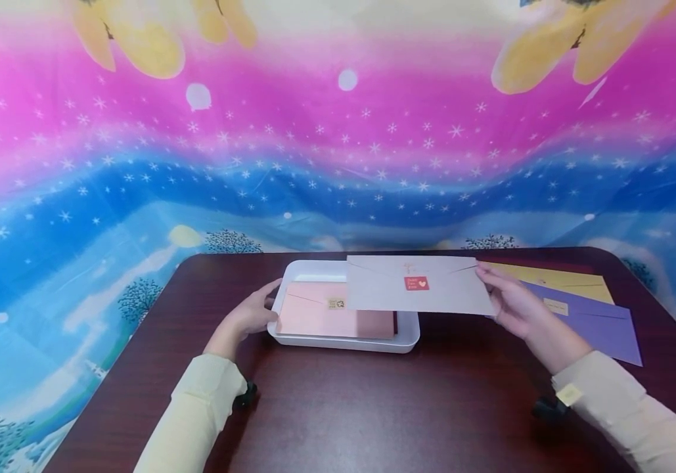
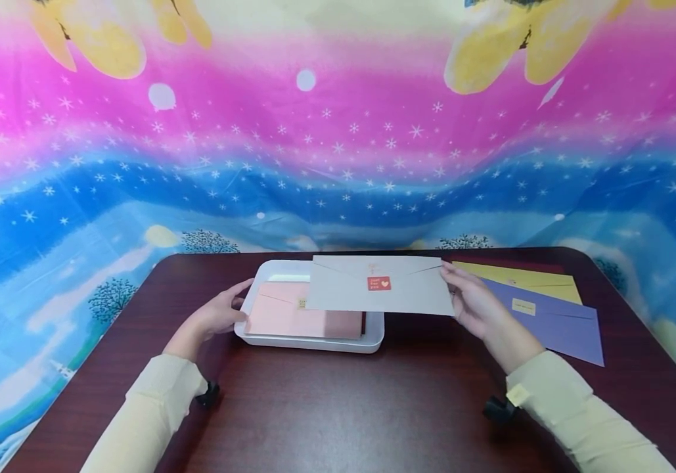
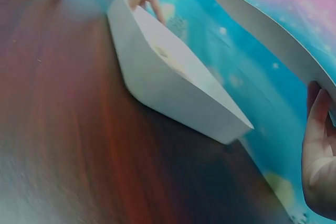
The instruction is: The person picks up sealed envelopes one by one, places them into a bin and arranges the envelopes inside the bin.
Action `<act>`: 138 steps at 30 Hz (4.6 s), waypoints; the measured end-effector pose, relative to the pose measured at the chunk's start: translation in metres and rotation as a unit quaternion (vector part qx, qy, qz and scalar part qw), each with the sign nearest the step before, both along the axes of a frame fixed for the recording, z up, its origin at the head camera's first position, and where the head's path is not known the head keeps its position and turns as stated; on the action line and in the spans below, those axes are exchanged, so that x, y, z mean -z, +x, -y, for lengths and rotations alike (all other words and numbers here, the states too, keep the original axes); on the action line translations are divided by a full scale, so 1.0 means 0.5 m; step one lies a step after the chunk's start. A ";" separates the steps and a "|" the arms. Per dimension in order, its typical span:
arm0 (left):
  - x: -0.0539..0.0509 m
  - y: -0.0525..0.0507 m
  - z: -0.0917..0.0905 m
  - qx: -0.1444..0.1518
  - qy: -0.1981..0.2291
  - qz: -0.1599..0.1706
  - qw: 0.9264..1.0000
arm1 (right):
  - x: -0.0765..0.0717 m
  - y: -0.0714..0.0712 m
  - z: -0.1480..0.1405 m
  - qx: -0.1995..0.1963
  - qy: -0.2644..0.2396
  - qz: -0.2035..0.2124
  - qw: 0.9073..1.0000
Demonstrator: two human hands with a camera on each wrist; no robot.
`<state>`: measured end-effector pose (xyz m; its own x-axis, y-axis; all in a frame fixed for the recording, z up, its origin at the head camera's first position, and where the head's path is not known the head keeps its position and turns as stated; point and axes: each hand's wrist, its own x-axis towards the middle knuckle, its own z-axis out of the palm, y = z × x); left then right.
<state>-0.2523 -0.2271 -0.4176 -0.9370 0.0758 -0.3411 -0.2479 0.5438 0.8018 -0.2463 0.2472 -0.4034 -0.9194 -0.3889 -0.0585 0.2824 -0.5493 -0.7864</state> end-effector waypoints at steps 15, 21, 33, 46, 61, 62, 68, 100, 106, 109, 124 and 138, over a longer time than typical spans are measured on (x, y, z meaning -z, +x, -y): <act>-0.002 0.000 -0.001 -0.002 0.002 0.005 1.000 | 0.016 -0.008 0.089 -0.036 0.064 0.008 0.997; -0.002 -0.001 0.001 0.002 0.013 0.004 1.000 | 0.019 -0.017 0.115 -0.057 0.068 -0.010 0.996; -0.002 -0.001 0.001 0.008 -0.001 -0.004 1.000 | 0.016 -0.030 0.150 -0.058 0.104 -0.022 0.993; -0.002 -0.002 0.002 0.011 -0.002 -0.002 1.000 | 0.019 -0.045 0.181 -0.062 0.119 -0.014 0.991; -0.011 0.005 0.001 0.030 0.030 -0.010 0.999 | 0.014 -0.050 0.222 -0.065 0.143 0.002 0.988; -0.011 0.005 0.001 0.030 0.028 -0.011 0.999 | 0.014 -0.050 0.222 -0.065 0.145 0.000 0.987; -0.008 0.004 0.003 0.026 0.022 -0.007 0.999 | 0.014 -0.050 0.231 -0.067 0.171 0.003 0.983; -0.002 0.002 0.002 0.008 0.009 -0.001 1.000 | -0.008 -0.039 0.210 -0.094 0.191 -0.017 0.977; -0.003 0.000 0.001 0.006 0.010 0.001 1.000 | -0.003 -0.042 0.211 -0.090 0.189 -0.014 0.978; -0.005 0.001 0.001 0.008 0.012 0.001 1.000 | -0.004 -0.043 0.210 -0.088 0.190 -0.016 0.978; 0.000 0.008 0.001 0.004 0.019 0.002 1.000 | -0.040 -0.039 0.195 -0.104 0.197 -0.049 0.974; -0.006 0.009 0.003 0.009 0.028 0.007 1.000 | -0.088 -0.031 0.148 -0.132 0.237 -0.120 0.955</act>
